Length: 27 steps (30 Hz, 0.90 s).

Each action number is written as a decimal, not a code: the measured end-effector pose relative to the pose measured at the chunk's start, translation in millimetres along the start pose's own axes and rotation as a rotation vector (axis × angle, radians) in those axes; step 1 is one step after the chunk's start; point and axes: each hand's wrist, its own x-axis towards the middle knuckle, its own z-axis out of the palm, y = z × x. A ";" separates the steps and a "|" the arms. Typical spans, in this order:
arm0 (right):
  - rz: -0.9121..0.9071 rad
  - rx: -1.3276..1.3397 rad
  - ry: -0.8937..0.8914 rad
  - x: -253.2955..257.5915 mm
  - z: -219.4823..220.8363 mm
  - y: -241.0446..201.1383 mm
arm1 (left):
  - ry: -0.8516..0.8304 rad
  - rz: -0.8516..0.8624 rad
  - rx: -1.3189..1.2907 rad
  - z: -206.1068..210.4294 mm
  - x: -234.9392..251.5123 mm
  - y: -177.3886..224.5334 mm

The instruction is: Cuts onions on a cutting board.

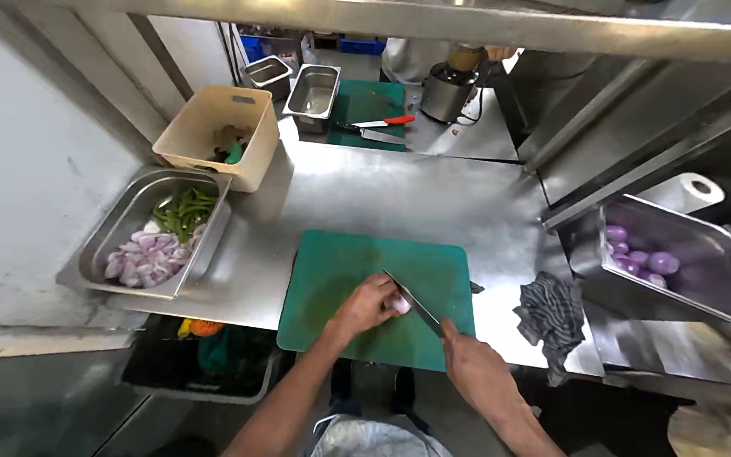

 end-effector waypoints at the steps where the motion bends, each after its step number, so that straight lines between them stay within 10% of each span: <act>1: -0.001 -0.023 -0.019 -0.3 -2.7 -1.5 | 0.009 0.006 0.006 0.2 -0.1 0.0; 21: -0.137 0.323 -0.197 69.8 48.5 4.4 | 0.082 -0.049 0.077 19.8 -12.1 -0.3; 27: -0.111 0.494 -0.099 68.8 47.9 32.0 | 0.236 -0.451 -0.149 2.6 -8.2 10.8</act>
